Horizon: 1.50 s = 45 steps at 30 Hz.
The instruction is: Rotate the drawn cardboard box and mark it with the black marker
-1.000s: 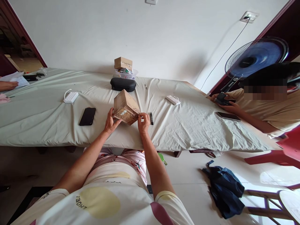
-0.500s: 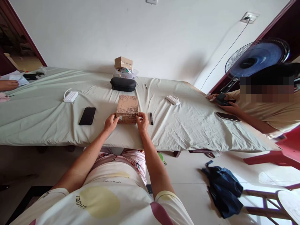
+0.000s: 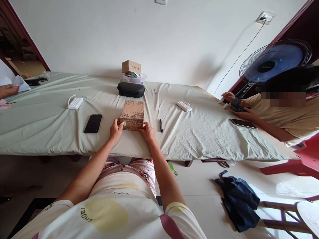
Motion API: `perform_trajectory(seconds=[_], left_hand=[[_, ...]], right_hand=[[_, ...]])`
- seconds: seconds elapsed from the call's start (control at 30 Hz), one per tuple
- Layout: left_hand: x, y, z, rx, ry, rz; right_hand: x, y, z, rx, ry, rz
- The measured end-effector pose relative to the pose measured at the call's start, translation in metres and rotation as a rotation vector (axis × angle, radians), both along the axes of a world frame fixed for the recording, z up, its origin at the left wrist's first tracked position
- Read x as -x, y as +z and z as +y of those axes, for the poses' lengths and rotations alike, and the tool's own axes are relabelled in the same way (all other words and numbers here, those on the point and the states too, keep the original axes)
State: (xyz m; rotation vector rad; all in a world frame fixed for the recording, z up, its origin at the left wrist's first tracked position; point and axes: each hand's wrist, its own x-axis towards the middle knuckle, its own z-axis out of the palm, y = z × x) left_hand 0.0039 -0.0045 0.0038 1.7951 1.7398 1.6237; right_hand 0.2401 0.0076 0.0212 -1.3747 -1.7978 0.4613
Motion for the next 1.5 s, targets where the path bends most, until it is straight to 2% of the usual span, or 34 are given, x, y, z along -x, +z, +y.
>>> perform_trajectory(seconds=[0.13,0.33,0.53,0.77,0.87,0.97,1.27,1.5], left_hand=[[-0.001,0.005,-0.004,-0.087,0.058,0.025],[-0.004,0.018,-0.015,-0.091,0.117,0.208],[-0.013,0.019,-0.019,-0.148,0.048,0.351],[-0.013,0.013,-0.012,-0.259,-0.115,0.341],[-0.012,0.014,-0.013,-0.271,-0.209,0.359],[-0.013,0.016,-0.015,-0.225,-0.254,0.348],[-0.005,0.017,-0.014,-0.174,-0.201,0.199],[0.001,0.016,-0.013,-0.141,-0.187,0.183]], right_hand=[[0.002,0.001,-0.005,-0.025,0.083,-0.068],[0.009,0.004,-0.014,-0.228,0.408,-0.313],[0.012,0.001,-0.013,-0.346,0.491,-0.428],[0.019,-0.002,-0.016,-0.405,0.380,-0.235],[0.021,0.003,-0.020,-0.352,0.359,-0.249],[0.020,0.008,-0.024,-0.256,0.277,-0.228],[0.000,0.014,-0.017,-0.159,-0.108,-0.040],[-0.009,0.013,-0.012,-0.157,-0.227,0.012]])
